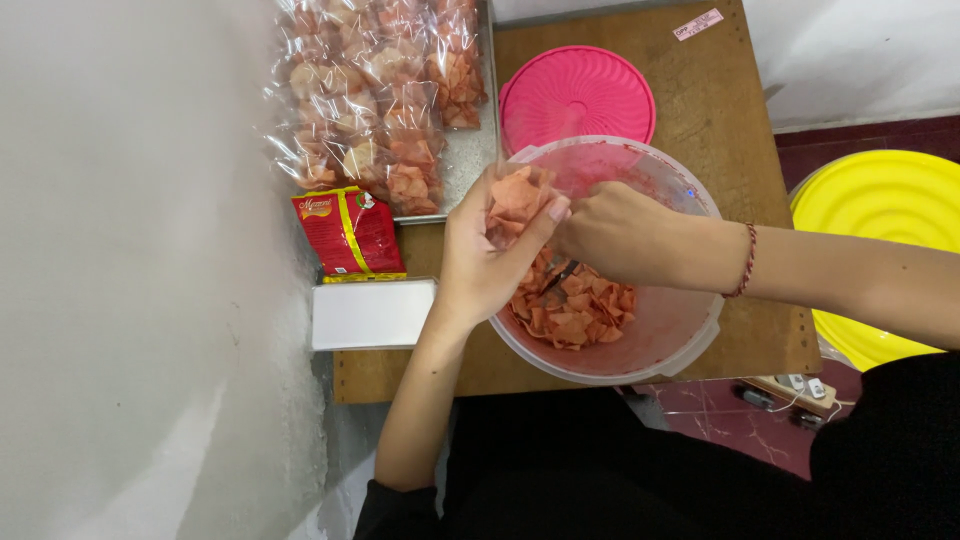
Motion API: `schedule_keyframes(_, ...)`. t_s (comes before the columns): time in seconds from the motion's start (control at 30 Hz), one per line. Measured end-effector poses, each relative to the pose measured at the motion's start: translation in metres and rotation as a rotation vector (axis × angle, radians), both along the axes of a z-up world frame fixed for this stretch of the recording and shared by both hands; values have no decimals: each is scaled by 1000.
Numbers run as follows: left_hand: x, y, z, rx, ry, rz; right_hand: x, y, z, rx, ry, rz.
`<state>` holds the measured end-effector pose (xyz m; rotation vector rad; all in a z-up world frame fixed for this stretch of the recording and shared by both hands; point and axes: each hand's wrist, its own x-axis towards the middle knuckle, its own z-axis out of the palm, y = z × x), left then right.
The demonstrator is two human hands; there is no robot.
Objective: Manually packing chips from a large bowl into individual plastic bags using tongs and a handheld heat sealer.
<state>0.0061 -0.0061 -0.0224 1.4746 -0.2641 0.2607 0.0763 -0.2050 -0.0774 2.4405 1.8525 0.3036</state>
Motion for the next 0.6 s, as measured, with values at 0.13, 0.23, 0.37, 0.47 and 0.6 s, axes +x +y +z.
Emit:
schedule_keyframes(0.13, 2, 1, -3, -5, 7, -13, -11, -3, 24, -85, 24, -39)
schedule_keyframes(0.23, 2, -1, -6, -29, 6, -20, -21, -9, 58, -168, 29, -112)
schedule_keyframes(0.37, -4, -1, 4, -15, 92, -2, -19, -29, 102, -276, 183, -234)
schedule_keyframes(0.47, -7, -2, 13, 35, 137, 27, -23, -51, 143, -389, 272, -369)
schedule_keyframes(0.6, -9, -1, 21, 60, 141, 17, -25, -103, 177, -302, 341, -489)
